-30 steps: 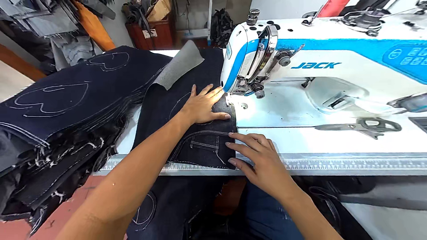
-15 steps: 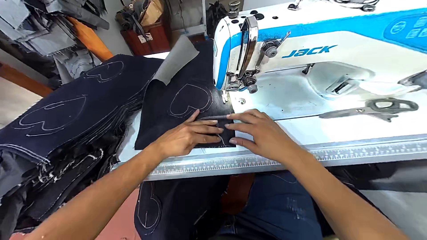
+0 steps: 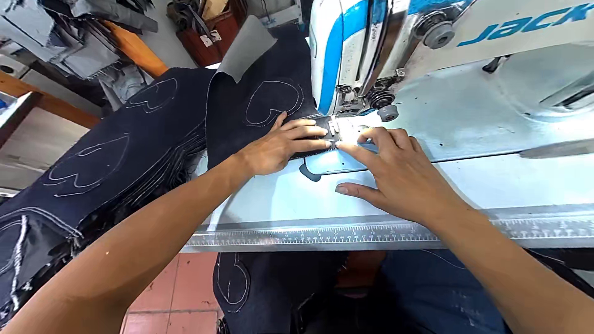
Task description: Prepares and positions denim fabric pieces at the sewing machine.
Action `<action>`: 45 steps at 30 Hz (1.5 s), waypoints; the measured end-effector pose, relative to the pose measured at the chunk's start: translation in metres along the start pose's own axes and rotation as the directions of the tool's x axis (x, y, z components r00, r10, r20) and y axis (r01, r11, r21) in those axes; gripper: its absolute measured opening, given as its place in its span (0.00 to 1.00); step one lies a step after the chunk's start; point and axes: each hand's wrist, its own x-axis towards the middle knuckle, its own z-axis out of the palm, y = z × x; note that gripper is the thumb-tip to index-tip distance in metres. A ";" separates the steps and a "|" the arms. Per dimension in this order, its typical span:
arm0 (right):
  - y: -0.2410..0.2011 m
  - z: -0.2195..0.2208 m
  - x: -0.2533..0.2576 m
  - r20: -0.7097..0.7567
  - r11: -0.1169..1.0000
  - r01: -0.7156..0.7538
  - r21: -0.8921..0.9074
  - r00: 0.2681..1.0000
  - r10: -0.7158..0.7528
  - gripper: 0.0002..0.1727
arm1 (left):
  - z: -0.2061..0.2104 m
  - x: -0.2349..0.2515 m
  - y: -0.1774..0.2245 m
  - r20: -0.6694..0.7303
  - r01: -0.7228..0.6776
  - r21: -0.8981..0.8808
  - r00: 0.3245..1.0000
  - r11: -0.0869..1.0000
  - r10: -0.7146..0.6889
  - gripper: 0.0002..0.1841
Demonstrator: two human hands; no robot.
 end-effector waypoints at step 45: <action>0.013 -0.013 -0.027 0.053 0.964 0.266 0.016 0.962 -0.267 0.47 | 0.036 -0.013 0.094 -0.212 0.329 0.105 0.929 0.939 -0.302 0.42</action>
